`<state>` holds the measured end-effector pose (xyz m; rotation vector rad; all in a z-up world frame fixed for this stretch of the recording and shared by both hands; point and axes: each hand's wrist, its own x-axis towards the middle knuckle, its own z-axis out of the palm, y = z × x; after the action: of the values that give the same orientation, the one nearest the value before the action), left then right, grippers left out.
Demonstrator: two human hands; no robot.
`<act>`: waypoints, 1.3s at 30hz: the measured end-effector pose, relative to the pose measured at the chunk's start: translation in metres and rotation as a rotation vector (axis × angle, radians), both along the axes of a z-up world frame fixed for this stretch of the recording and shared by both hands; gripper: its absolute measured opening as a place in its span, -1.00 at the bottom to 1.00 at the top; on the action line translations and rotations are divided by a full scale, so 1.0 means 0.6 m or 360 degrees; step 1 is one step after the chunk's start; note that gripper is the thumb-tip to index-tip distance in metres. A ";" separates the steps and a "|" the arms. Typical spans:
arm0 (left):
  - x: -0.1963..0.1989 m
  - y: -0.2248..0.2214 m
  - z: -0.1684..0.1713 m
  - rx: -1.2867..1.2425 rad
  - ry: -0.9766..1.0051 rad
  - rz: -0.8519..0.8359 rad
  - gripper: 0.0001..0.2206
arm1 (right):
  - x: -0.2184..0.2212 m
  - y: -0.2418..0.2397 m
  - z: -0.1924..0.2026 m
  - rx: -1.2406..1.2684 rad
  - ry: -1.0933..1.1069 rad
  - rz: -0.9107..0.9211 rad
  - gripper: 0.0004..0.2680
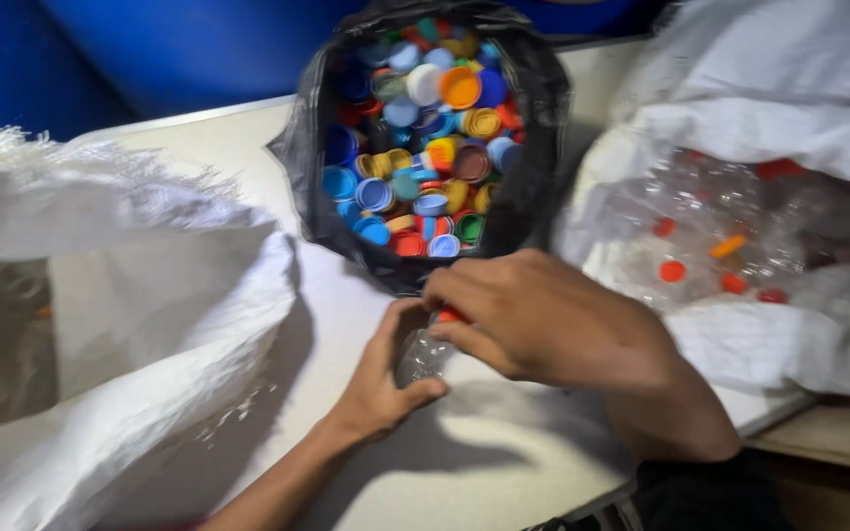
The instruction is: Picking plastic bottles from sacks and finding matching plastic caps to seal them for recycling.
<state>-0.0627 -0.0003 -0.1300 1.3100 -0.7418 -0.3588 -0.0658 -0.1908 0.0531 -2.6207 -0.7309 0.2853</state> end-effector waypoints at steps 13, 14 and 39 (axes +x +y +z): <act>-0.005 -0.018 -0.006 -0.0082 0.0437 -0.0030 -0.42 | -0.225 -0.289 0.039 -0.0143 -0.0904 -0.1609 -0.77; -0.007 -0.019 -0.006 -0.0100 0.0455 -0.0034 -0.43 | -0.225 -0.299 0.029 -0.0248 -0.1006 -0.1737 -0.78; -0.006 -0.009 -0.003 0.0246 0.0174 0.0066 -0.67 | 0.069 -0.250 -0.002 0.0073 -0.0612 -0.1093 -0.63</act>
<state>-0.0665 -0.0060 -0.1320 1.4372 -0.6033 -0.4580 -0.0245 -0.3406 0.0518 -2.7188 0.0907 -0.4343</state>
